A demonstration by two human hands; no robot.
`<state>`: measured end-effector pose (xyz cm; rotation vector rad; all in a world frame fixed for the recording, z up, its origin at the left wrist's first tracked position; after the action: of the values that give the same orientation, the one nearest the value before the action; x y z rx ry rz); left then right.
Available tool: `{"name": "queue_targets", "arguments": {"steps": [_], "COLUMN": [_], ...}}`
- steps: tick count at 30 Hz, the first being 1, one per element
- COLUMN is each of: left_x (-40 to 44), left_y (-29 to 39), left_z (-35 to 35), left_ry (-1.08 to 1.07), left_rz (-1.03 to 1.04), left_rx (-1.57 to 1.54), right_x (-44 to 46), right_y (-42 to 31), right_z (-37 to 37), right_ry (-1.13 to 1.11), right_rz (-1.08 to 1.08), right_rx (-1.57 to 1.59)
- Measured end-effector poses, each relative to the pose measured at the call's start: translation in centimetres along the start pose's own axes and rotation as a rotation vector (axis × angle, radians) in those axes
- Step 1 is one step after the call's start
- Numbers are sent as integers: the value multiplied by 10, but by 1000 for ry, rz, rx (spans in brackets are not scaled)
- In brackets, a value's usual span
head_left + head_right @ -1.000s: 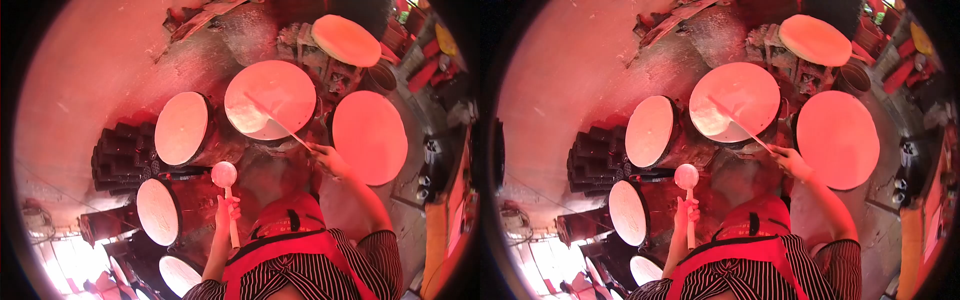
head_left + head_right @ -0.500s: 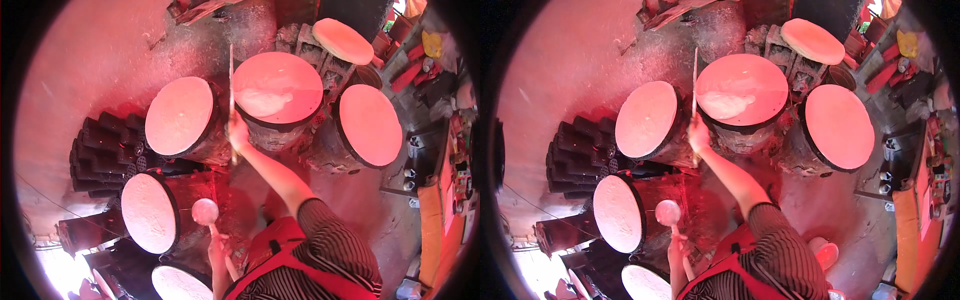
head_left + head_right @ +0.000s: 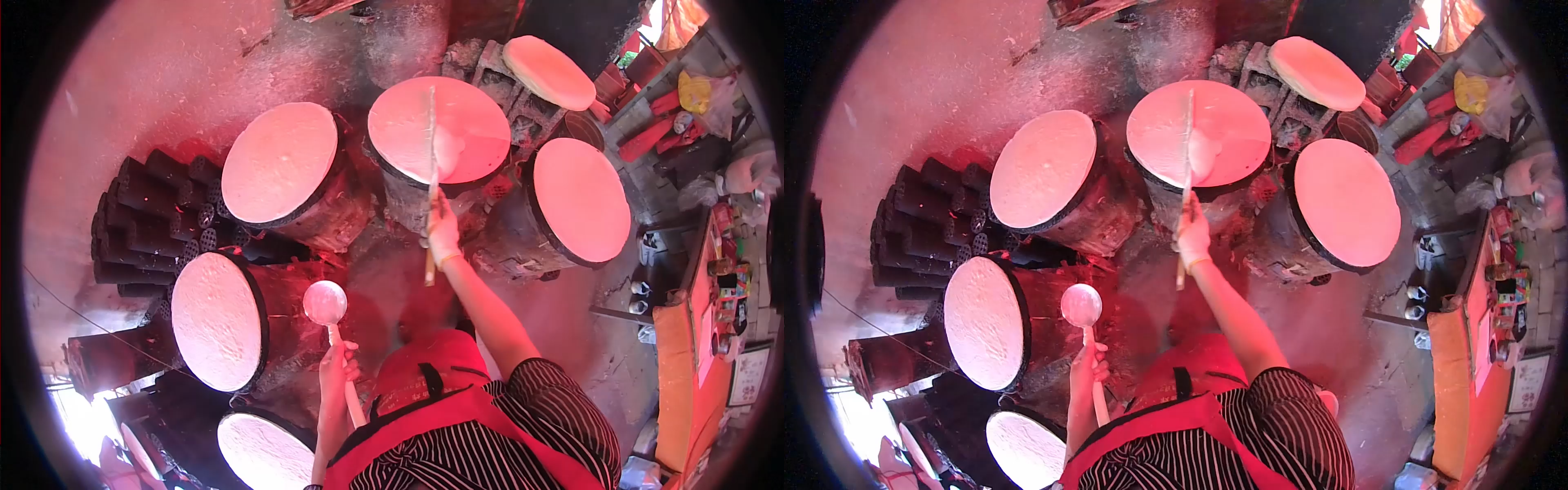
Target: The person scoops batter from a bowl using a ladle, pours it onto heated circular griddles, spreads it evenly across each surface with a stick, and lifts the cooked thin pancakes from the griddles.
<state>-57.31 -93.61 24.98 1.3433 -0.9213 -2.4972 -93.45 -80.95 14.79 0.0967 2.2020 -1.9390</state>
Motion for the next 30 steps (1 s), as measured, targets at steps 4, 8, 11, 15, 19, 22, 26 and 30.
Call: {"name": "queue_targets", "arguments": {"steps": [4, 8, 11, 15, 19, 22, 26, 30], "left_x": [-3, 5, 12, 14, 23, 25, 25, 14], "left_y": [-6, -15, -21, -32, -45, -50, -61, -76], "left_z": [9, 29, 44, 73, 107, 144, 189, 233], "left_ry": [-51, -108, -169, -162, -200, -243, -210, -184], "left_rz": [-19, -46, -59, -34, -48, -52, -38, -23], "left_rx": [40, 8, -67, -71, -80, -67, -32, -116], "right_x": [-12, -23, -22, -7, 16, 0, 61, 86], "right_y": [-70, -71, -2, -16, -38, -41, 22, -38], "right_z": [-22, 20, -3, -100, -99, -122, -224, -244], "right_ry": [48, -288, -351, -256, -352, -627, -738, -507], "right_rz": [203, 264, 175, 377, 501, 375, 679, 397], "right_rx": [207, 295, -31, 269, 420, 121, 315, 218]}}
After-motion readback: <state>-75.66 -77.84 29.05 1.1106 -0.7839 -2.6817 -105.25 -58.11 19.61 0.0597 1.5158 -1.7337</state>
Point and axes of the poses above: each hand's wrist, its own x-axis towards the middle knuckle, its own z-axis out of the palm, y = z × x, the point moved 3 cm from there along x, towards the middle knuckle, and after that the axes turned 14 degrees about -x, right-handed, at the moved point
